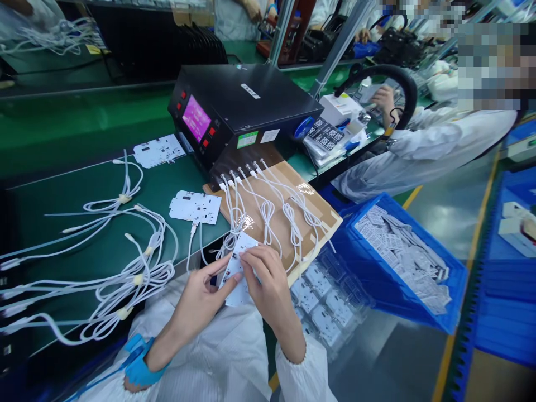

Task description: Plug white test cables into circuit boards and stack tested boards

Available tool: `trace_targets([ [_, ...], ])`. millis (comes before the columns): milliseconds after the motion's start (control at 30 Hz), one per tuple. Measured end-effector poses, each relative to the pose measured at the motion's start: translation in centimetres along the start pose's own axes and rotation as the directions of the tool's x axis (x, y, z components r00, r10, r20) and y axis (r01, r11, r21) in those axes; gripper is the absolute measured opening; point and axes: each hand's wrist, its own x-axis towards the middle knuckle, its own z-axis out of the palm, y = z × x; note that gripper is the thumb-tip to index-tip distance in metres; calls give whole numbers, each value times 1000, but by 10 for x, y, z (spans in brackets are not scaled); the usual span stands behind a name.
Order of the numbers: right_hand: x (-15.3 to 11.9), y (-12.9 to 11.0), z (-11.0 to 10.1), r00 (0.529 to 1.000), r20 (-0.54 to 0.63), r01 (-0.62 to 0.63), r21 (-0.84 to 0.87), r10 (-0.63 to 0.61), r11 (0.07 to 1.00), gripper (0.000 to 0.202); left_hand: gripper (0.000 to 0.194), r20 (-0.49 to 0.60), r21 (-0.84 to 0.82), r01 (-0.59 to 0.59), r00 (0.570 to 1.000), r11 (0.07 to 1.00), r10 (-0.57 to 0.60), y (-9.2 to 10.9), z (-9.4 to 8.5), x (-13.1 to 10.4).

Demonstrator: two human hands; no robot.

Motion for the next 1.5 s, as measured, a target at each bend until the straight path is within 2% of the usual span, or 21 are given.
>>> trace_targets([
  [233, 7, -5, 8, 999, -33, -40, 65, 42, 997, 21, 59, -13, 38, -31, 999, 999, 31, 5, -1, -2],
  [500, 8, -7, 15, 995, -88, 39, 39, -35, 998, 24, 57, 4, -30, -29, 1000, 999, 29, 5, -2, 0],
  [700, 8, -9, 11, 999, -31, 26, -36, -27, 999, 24, 57, -18, -30, -59, 998, 998, 58, 0, -3, 4],
  [800, -8, -5, -6, 998, -68, -10, -141, 1, 990, 35, 57, -13, -60, -51, 999, 997, 50, -3, -1, 4],
  [900, -40, 8, -29, 987, -132, -124, -301, 87, 946, 37, 58, 4, -91, -33, 999, 995, 33, -3, 0, 3],
  [1000, -76, 25, -48, 980, -11, -180, -464, 198, 867, 41, 66, 54, -117, 7, 999, 993, -1, -1, -2, 2],
  [1067, -97, 34, -54, 972, 63, -158, -550, 229, 820, 54, 75, 114, -149, 69, 992, 986, -53, 0, -3, -1],
  [1167, -118, 46, -59, 962, 105, -133, -625, 252, 770, 73, 87, 188, -184, 177, 972, 967, -142, 3, -4, -7],
  [1267, -129, 57, -67, 947, 168, -109, -635, 274, 765, 88, 87, 211, -201, 217, 962, 955, -175, 6, 0, -11],
  [1333, -132, 66, -72, 934, 219, -87, -629, 283, 772, 91, 84, 218, -221, 212, 962, 952, -163, 7, 7, -10],
  [1500, -123, 79, -74, 944, 247, -34, -589, 220, 808, 66, 86, 216, -272, 189, 968, 944, -131, 6, 26, 2],
])
